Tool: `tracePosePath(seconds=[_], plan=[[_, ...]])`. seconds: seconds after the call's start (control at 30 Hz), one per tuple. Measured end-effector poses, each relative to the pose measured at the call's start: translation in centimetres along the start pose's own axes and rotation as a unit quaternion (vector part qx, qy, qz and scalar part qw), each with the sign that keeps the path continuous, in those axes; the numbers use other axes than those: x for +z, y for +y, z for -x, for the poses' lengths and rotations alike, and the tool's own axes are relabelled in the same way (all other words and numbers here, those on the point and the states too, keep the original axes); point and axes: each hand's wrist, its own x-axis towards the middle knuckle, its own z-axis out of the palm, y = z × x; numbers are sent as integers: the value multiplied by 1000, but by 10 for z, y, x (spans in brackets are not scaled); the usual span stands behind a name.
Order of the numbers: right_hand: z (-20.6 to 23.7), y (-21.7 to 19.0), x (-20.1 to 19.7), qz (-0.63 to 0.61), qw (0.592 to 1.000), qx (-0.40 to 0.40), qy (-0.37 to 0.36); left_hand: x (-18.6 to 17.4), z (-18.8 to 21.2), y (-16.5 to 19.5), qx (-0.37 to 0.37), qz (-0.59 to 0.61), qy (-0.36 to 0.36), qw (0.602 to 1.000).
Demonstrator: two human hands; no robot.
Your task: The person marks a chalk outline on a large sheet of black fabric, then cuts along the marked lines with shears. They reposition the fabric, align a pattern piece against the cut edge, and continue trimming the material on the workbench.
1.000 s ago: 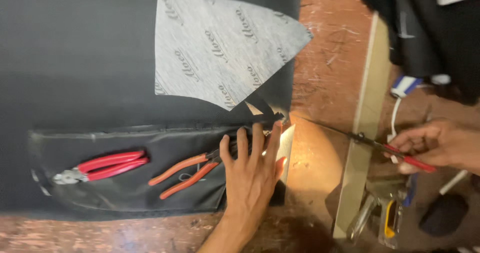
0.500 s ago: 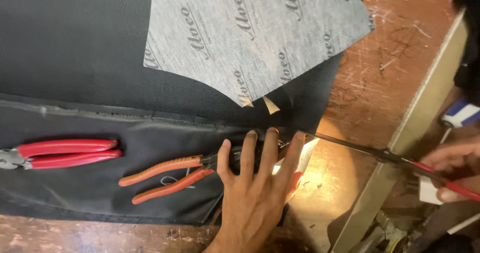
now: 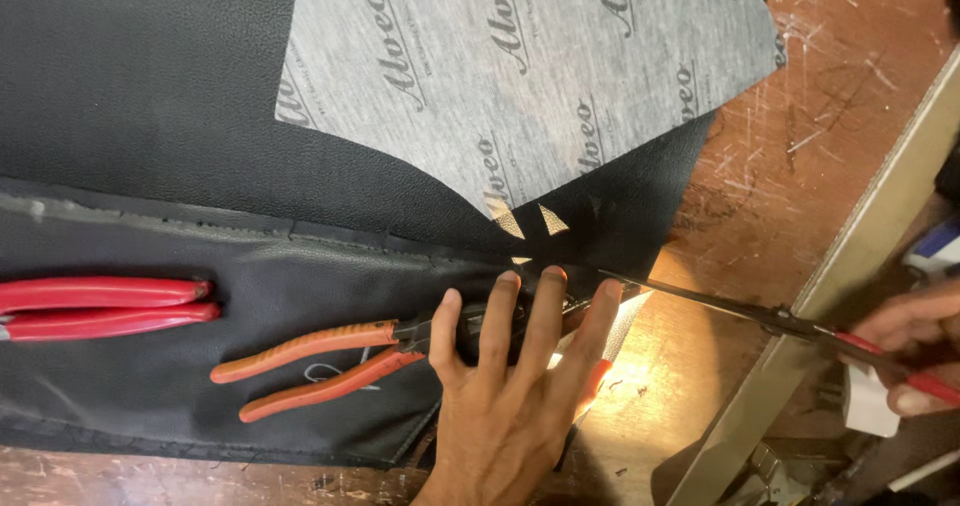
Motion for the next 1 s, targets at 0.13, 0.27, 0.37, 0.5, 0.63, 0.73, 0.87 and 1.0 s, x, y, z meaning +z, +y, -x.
tracePosePath(seconds=[0.13, 0.27, 0.37, 0.5, 0.63, 0.73, 0.87, 1.0], plan=[[-2, 7, -3, -46, 995, 84, -7, 1, 0, -1, 3, -3, 5, 1000], [-2, 4, -6, -63, 998, 24, -14, 0, 1, -3, 4, 4, 8, 1000], [-4, -7, -4, -103, 994, 16, -31, -2, 1, -4, 9, 9, 7, 1000], [-11, -23, -4, -89, 995, 34, -30, -1, 0, -5, 10, -13, 20, 1000], [-12, -27, -7, -92, 995, -6, -44, 2, 0, -2, 5, -34, 20, 999], [-12, -22, -11, -92, 995, -3, -48, 3, 1, -3, 5, -33, 20, 999], [-14, -12, -20, -55, 997, -18, -59, 6, 2, -4, 5, -29, 27, 999], [-12, -9, -29, -31, 996, 18, -81, 8, 3, -3, -3, -17, 20, 1000]])
